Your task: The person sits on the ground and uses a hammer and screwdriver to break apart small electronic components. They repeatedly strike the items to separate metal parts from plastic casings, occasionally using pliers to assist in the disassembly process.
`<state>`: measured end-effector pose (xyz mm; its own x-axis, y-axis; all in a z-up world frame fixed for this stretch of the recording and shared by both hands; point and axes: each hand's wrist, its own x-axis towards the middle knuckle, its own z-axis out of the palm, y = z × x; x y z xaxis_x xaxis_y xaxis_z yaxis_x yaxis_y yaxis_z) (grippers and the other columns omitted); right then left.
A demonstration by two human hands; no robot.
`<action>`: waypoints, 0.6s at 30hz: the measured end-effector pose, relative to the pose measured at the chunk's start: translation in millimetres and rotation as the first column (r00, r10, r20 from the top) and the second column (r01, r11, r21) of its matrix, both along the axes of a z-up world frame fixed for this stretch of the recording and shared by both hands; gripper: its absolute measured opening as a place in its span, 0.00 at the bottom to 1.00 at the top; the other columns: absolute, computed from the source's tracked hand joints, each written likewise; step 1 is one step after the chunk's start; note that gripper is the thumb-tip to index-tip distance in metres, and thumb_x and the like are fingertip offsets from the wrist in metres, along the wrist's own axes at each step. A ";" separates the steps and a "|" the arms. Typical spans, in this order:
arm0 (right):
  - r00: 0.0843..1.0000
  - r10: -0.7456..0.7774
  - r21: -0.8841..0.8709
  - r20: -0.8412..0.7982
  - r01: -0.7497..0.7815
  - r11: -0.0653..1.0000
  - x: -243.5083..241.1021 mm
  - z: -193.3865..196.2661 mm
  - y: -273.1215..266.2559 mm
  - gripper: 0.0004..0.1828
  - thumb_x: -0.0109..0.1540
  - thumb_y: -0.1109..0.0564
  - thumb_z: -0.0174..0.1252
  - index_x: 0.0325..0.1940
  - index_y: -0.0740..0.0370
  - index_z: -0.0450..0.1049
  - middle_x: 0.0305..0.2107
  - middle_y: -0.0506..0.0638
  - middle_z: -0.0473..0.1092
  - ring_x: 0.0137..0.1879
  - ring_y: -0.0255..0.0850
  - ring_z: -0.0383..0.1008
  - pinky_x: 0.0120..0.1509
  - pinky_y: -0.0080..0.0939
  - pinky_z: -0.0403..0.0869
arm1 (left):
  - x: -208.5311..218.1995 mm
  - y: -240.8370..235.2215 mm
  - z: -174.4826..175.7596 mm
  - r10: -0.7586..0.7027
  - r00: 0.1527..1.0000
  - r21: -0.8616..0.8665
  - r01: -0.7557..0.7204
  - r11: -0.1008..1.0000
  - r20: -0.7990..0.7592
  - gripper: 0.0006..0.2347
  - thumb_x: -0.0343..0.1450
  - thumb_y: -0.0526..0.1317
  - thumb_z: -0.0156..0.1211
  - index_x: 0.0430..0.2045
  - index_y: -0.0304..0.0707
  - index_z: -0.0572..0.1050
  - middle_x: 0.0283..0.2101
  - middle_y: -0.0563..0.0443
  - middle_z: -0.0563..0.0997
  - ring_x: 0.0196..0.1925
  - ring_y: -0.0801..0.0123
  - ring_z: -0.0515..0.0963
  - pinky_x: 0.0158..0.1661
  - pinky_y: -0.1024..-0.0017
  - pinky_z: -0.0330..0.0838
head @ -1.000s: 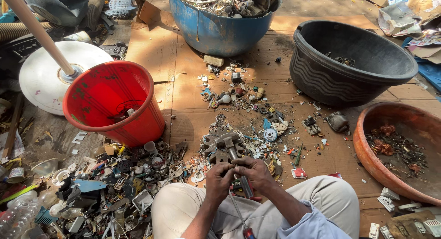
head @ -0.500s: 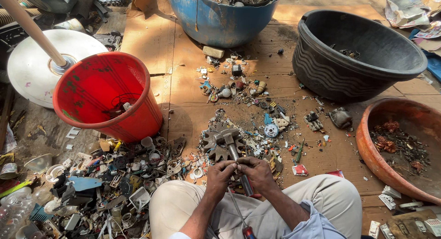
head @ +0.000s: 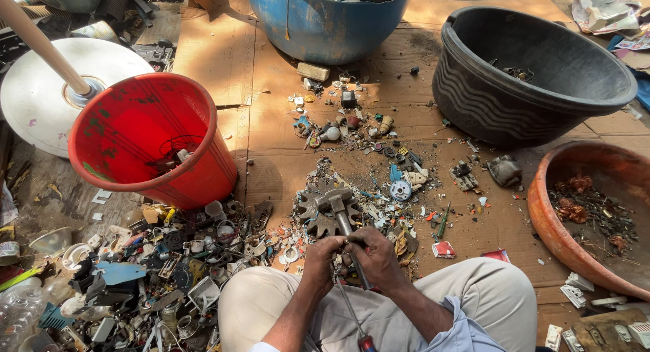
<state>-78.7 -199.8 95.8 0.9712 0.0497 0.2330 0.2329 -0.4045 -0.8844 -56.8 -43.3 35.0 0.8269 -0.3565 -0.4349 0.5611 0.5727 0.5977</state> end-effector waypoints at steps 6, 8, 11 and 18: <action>0.994 -0.003 0.050 -0.107 0.008 0.999 2.5 -9.6 -3.9 0.06 0.61 0.65 0.62 0.42 0.67 0.79 0.37 0.51 0.76 0.40 0.36 0.80 0.43 0.35 0.80 | 3.3 -2.8 -5.4 -0.019 0.999 0.054 0.017 0.998 0.050 0.05 0.71 0.34 0.59 0.33 0.28 0.78 0.28 0.49 0.81 0.22 0.74 0.76 0.17 0.77 0.66; 0.987 0.010 0.139 -0.160 0.012 0.990 4.5 -18.4 -7.6 0.06 0.62 0.65 0.61 0.43 0.68 0.79 0.36 0.51 0.77 0.39 0.36 0.81 0.42 0.34 0.81 | 4.5 -1.6 -4.2 -0.025 0.999 0.067 0.023 0.998 0.036 0.05 0.71 0.34 0.60 0.33 0.28 0.78 0.27 0.50 0.81 0.21 0.74 0.76 0.16 0.77 0.66; 0.937 0.050 0.353 -0.347 0.081 0.932 7.5 -33.7 -12.3 0.06 0.63 0.65 0.60 0.44 0.68 0.78 0.33 0.51 0.78 0.36 0.35 0.81 0.40 0.34 0.81 | 4.6 0.8 -2.4 -0.050 0.998 0.003 0.049 0.999 0.045 0.05 0.72 0.34 0.61 0.33 0.28 0.78 0.24 0.49 0.79 0.19 0.73 0.75 0.16 0.77 0.65; 0.927 0.054 0.371 -0.370 0.094 0.924 9.8 -45.1 -16.3 0.06 0.62 0.65 0.62 0.43 0.69 0.80 0.31 0.50 0.79 0.36 0.34 0.80 0.40 0.34 0.79 | 4.2 0.4 -1.1 -0.066 0.992 0.068 0.059 0.996 0.105 0.05 0.73 0.36 0.58 0.31 0.32 0.77 0.22 0.51 0.77 0.17 0.76 0.72 0.16 0.79 0.64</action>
<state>-68.9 -216.2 50.8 0.9897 0.0102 -0.1426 -0.1424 -0.0257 -0.9895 -52.5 -42.8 34.0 0.8469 -0.3827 -0.3692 0.5256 0.4969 0.6905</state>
